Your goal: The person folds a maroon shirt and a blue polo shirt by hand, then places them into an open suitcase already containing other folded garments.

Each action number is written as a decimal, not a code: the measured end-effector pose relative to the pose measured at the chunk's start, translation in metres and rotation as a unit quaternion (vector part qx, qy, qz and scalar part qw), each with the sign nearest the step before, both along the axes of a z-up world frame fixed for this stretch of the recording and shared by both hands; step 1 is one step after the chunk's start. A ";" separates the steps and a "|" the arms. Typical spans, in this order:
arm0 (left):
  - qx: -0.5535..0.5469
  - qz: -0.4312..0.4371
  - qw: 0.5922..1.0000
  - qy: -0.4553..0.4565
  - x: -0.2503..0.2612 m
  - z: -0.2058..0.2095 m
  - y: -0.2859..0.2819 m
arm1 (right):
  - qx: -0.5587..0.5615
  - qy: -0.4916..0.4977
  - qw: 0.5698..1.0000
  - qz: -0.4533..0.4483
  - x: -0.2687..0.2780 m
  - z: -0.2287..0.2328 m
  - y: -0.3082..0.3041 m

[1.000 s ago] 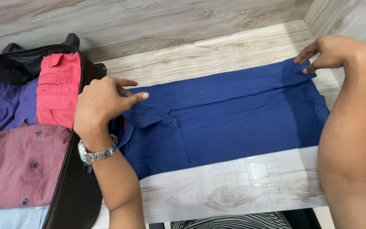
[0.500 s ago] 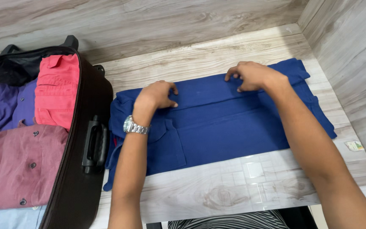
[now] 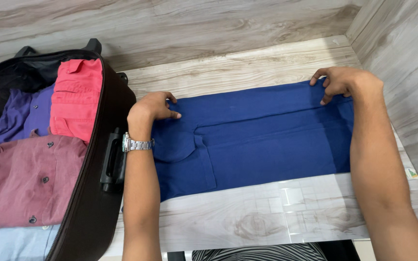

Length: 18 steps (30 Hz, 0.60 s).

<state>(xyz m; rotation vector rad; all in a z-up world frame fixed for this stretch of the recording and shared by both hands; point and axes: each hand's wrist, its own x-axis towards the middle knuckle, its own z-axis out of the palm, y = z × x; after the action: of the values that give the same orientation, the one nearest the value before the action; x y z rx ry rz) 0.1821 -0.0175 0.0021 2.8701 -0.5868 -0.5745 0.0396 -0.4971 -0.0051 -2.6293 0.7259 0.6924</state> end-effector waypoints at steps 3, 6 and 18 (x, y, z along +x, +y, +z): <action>0.000 0.003 1.000 -0.025 -0.022 0.008 -0.004 | 0.017 -0.006 1.000 0.006 0.002 -0.009 -0.009; 0.030 -0.003 0.998 -0.047 -0.054 0.014 0.001 | 0.054 -0.014 0.998 -0.002 0.001 -0.014 -0.022; -0.144 -0.025 0.958 -0.248 -0.128 -0.016 0.045 | -0.078 0.046 0.995 -0.029 0.017 0.000 -0.030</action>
<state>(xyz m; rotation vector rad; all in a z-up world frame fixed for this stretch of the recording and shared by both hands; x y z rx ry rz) 0.0541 0.0279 -0.0141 2.7141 -0.7389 0.2276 0.0562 -0.5270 -0.0052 -2.7190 0.9131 0.7728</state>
